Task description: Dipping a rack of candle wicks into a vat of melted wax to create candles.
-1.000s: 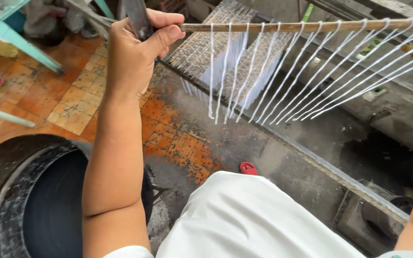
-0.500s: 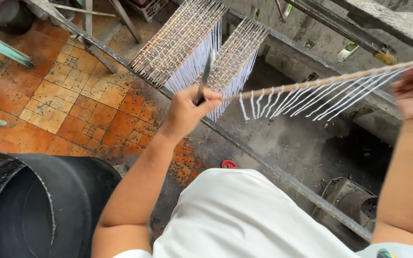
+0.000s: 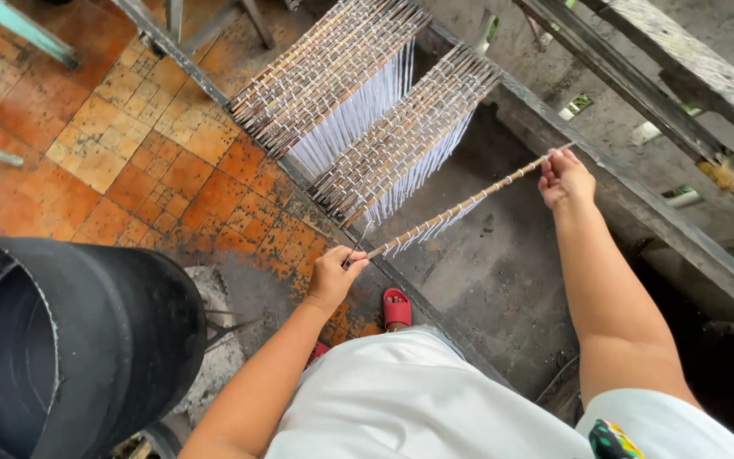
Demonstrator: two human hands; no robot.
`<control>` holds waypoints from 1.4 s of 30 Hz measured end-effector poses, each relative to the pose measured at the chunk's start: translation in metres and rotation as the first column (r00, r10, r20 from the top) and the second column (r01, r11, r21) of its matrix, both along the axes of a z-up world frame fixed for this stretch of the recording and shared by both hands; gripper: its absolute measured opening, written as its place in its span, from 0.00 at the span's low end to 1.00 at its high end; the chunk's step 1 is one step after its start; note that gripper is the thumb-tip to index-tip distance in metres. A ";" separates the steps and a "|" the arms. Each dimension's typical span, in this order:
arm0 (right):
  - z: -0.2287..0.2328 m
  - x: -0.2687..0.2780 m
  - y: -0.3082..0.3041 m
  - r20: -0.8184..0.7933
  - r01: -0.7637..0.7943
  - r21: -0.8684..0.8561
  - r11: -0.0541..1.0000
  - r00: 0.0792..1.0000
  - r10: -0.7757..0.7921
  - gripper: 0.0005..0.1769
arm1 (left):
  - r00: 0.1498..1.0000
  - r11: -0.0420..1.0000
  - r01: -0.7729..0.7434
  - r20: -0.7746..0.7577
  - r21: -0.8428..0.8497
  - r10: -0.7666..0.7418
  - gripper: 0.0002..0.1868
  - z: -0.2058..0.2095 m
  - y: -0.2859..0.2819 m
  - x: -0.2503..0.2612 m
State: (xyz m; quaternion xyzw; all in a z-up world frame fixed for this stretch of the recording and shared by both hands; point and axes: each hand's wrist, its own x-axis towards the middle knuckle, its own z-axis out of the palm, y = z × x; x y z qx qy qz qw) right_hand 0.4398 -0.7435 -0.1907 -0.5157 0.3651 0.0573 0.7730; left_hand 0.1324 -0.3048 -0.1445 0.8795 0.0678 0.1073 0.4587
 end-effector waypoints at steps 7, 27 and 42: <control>-0.004 0.054 0.069 -0.012 -0.069 -0.006 0.998 0.998 0.069 0.18 | 0.990 0.990 -0.132 0.053 0.050 0.129 0.06 -0.022 0.006 0.002; -0.026 0.134 0.117 -0.068 -0.149 -0.030 0.988 0.987 0.146 0.18 | 0.941 0.933 -0.321 -0.058 0.164 0.334 0.09 -0.010 0.002 0.033; -0.015 0.132 0.119 -0.076 -0.180 -0.066 0.982 0.982 0.175 0.17 | 0.915 0.924 -0.376 -0.135 0.065 0.382 0.12 0.005 0.008 0.037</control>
